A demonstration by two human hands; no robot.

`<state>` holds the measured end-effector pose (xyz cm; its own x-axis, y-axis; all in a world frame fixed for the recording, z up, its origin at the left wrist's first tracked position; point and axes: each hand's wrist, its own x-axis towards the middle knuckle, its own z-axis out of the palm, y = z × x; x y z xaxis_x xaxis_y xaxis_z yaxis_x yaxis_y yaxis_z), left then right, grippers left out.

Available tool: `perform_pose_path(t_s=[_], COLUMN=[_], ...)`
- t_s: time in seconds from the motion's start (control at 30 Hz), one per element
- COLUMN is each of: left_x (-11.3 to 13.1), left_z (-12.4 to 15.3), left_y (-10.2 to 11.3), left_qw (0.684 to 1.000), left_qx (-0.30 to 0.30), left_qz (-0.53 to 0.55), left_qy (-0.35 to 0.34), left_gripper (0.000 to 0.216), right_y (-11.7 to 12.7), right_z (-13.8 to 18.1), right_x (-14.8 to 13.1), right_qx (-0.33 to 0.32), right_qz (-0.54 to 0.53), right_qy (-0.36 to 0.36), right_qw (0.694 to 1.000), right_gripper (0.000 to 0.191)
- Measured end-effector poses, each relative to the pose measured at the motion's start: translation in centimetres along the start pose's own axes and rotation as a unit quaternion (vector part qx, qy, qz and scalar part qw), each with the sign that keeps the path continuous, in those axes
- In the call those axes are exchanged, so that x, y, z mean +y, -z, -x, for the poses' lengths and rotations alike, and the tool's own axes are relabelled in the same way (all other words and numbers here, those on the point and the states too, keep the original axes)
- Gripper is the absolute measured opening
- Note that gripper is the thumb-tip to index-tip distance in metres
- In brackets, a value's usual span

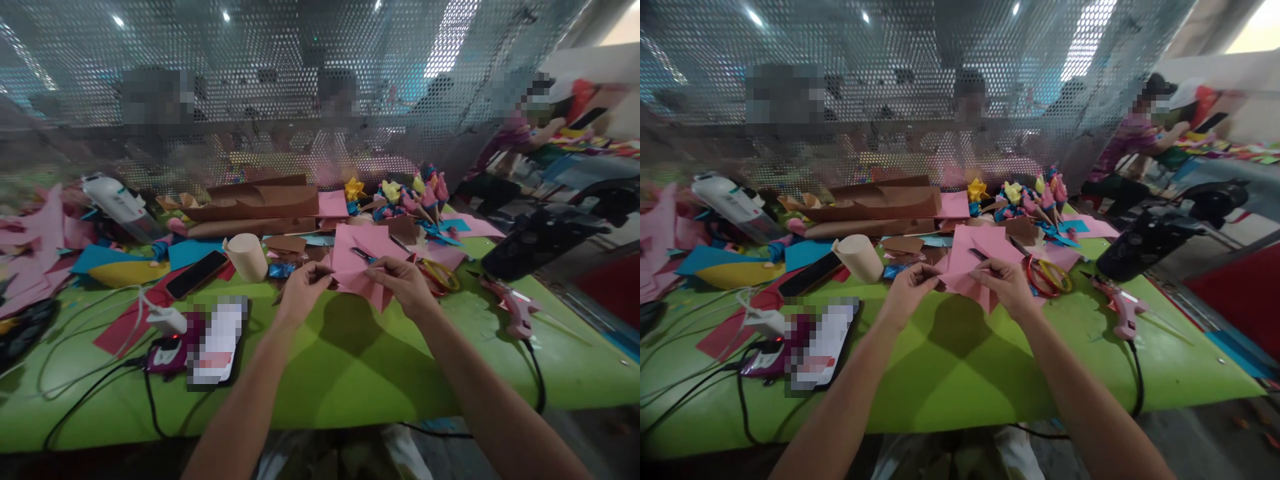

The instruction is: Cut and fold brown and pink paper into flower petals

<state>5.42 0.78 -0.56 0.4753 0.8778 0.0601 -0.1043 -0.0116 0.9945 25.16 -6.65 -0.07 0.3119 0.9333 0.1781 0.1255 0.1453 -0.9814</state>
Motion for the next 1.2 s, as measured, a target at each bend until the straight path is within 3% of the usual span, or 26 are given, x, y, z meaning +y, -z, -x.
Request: perform_pose_path(t_s=[0.17, 0.4, 0.57, 0.73, 0.97, 1.2], left_x=[0.3, 1.0, 1.2, 1.7, 1.8, 1.8], left_z=[0.1, 0.2, 0.6, 1.1, 0.9, 0.7], left_y=[0.0, 1.0, 0.9, 0.0, 0.2, 0.3], left_qw=[0.999, 0.999, 0.983, 0.948, 0.939, 0.902], left_qx=[0.019, -0.027, -0.035, -0.072, -0.077, -0.088], left_qz=[0.033, -0.003, -0.179, -0.299, -0.328, -0.394], left_qy=[0.012, 0.035, -0.035, -0.084, -0.065, -0.15], left_gripper=[0.017, 0.016, 0.03, 0.02, 0.022, 0.014], right_y=[-0.3, 0.1, 0.0, -0.2, -0.3, -0.6], right_z=[0.1, 0.1, 0.1, 0.1, 0.3, 0.4], right_x=[-0.1, -0.1, 0.1, 0.2, 0.2, 0.4], right_qx=[-0.004, 0.002, -0.002, -0.015, -0.022, -0.031], right_qz=[0.002, 0.039, 0.055, 0.071, 0.075, 0.098], right_qy=[0.011, 0.032, 0.038, 0.047, 0.062, 0.085], right_qw=[1.0, 0.999, 0.998, 0.996, 0.995, 0.991], right_gripper=[0.043, 0.039, 0.036, 0.033, 0.031, 0.029])
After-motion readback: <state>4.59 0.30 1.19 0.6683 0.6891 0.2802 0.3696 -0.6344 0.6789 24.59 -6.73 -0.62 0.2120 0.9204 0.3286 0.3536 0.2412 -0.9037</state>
